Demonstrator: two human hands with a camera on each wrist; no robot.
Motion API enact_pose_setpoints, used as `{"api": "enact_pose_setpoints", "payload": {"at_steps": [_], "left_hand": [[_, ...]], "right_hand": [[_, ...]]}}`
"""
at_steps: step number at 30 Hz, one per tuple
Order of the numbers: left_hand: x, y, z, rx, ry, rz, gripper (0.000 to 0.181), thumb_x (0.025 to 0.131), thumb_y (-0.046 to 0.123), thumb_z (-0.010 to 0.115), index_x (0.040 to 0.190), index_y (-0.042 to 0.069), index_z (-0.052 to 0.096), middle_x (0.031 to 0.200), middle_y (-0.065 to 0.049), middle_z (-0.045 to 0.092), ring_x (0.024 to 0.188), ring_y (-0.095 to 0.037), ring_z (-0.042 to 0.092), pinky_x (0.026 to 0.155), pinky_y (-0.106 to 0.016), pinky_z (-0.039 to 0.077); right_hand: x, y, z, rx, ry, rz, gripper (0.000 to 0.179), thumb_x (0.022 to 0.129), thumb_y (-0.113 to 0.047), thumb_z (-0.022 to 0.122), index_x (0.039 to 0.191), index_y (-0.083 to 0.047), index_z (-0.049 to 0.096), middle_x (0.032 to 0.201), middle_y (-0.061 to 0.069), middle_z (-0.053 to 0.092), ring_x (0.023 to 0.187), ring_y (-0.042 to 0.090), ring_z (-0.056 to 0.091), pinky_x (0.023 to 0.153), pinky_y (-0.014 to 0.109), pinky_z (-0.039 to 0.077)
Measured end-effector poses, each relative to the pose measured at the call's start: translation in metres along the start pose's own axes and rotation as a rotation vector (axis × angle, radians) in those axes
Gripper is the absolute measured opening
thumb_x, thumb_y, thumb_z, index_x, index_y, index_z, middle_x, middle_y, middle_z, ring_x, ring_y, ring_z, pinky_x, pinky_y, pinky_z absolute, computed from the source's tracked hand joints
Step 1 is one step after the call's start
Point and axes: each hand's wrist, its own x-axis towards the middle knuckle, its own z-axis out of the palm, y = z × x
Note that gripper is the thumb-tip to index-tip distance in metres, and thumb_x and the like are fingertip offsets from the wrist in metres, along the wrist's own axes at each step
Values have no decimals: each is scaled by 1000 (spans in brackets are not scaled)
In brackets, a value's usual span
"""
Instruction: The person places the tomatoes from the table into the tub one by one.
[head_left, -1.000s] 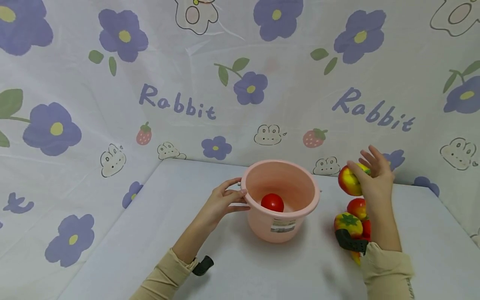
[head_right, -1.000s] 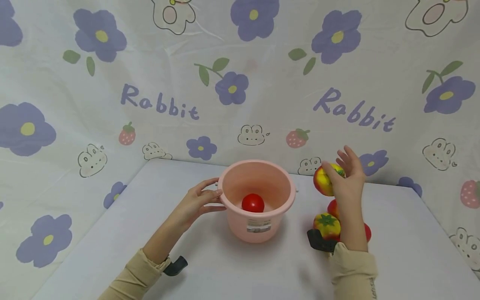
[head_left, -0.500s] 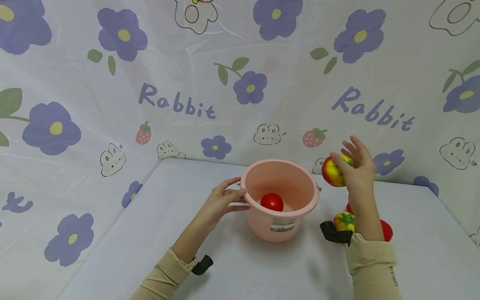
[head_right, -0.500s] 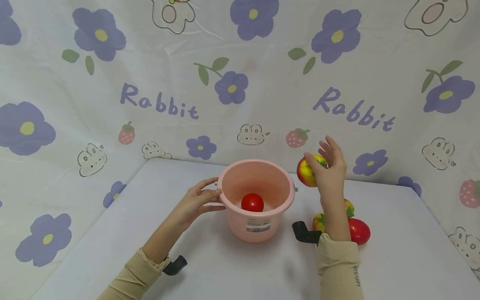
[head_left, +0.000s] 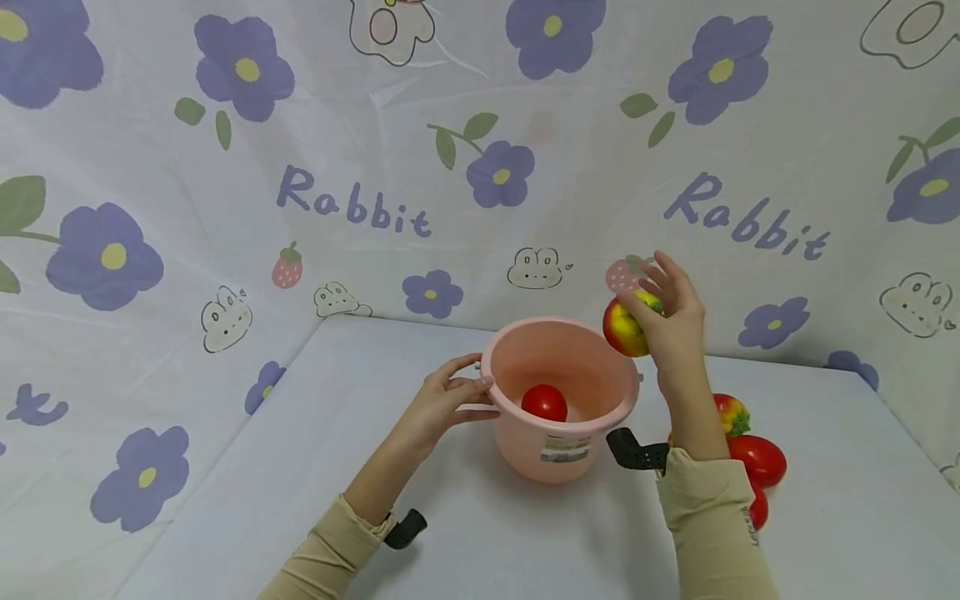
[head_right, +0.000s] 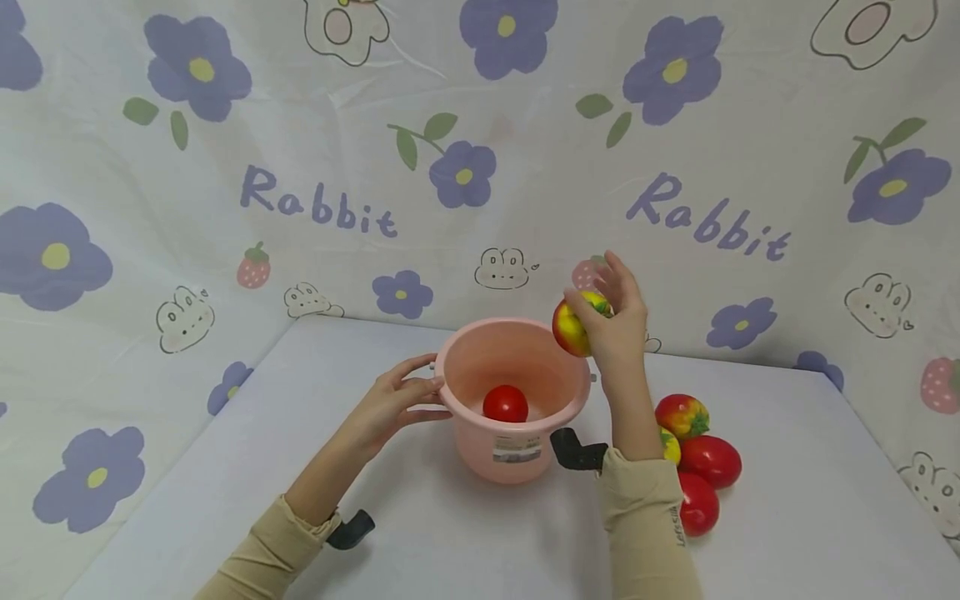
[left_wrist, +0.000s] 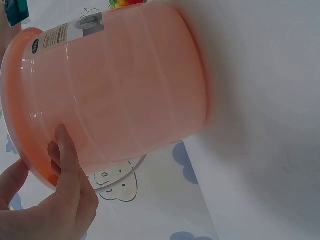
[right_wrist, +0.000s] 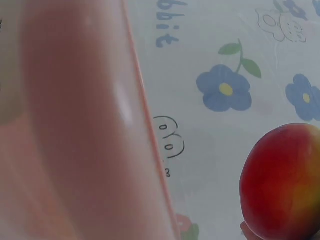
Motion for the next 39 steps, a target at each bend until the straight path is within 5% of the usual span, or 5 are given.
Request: {"api": "enact_pose_setpoints", "payload": {"at_steps": [18,39], "left_hand": [[0,5,1,5,-2,-9,55,95,24,64,145,18,41,107,-10,70,97,-20,72,93,-44,57],[1,3,1,6,-11,-8,53,95,22,63,144,16,43,106,-8,71,95,-16,71,92,-42,58]], "right_hand": [[4,-20,35,4,-85,-77,67,92,-26,67,149,-34,35,152,-2,45,142,19,41,117,47,37],[3,-20,75,47,-166,-52,67,90,-21,69,149,-29,38,151,0,47,140,18,43,115,44,40]]}}
